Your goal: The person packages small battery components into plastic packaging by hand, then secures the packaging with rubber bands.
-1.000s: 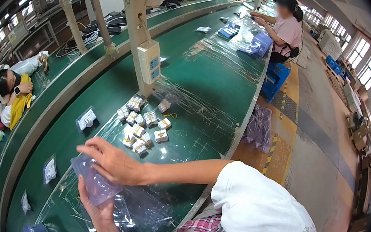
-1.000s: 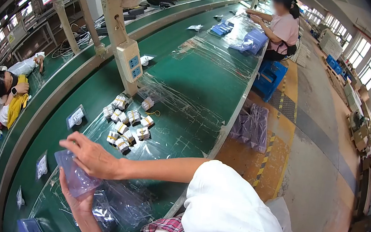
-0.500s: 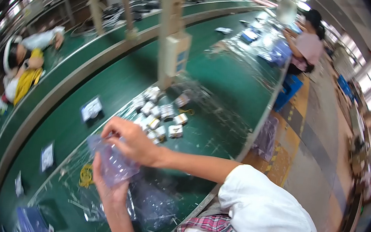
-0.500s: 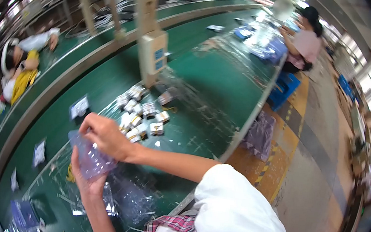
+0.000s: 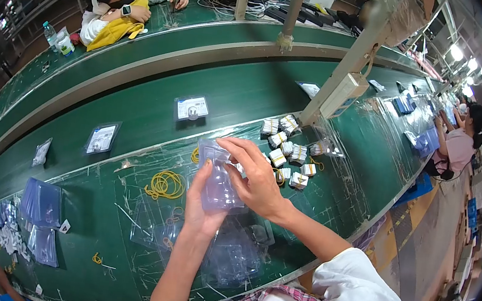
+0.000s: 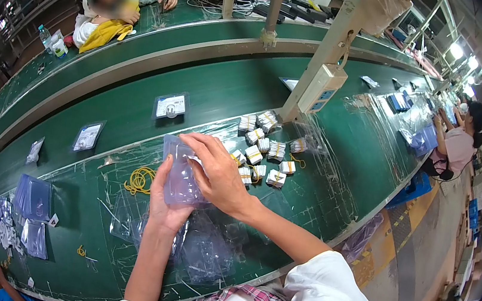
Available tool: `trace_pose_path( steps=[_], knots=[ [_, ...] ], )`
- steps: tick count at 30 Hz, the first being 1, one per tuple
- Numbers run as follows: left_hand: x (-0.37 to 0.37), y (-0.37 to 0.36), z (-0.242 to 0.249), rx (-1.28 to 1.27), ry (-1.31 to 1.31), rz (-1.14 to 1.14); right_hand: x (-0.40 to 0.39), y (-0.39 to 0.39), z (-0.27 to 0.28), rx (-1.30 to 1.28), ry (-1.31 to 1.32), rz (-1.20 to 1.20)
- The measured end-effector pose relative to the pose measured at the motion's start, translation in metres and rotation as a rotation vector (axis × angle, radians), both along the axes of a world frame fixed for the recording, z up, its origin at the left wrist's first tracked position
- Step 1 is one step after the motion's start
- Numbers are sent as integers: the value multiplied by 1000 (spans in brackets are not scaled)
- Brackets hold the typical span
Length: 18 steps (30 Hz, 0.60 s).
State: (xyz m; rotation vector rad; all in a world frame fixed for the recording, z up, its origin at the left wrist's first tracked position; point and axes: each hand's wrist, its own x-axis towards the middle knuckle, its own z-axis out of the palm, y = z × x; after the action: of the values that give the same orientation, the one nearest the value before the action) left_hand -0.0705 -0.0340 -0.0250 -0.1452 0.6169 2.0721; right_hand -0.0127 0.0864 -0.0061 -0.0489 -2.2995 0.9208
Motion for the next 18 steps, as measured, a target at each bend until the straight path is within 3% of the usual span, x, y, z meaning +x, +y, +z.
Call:
trace_pose_path(
  steps=[7, 10, 13, 16, 18],
  knots=[
    [-2, -1, 2, -164, 301, -61, -3, 8, 12, -629, -137, 95],
    [0, -2, 3, -156, 285, -58, -7, 11, 10, -597, -165, 106],
    [-6, -3, 1, -60, 248, -98, -8, 20, 16, -226, -106, 105],
    [-8, -3, 13, 188, 36, -64, -12, 26, 13, -98, -97, 42],
    [-13, -5, 10, 231, 45, -38, -11, 27, 7, -127, -28, -20]
  ],
)
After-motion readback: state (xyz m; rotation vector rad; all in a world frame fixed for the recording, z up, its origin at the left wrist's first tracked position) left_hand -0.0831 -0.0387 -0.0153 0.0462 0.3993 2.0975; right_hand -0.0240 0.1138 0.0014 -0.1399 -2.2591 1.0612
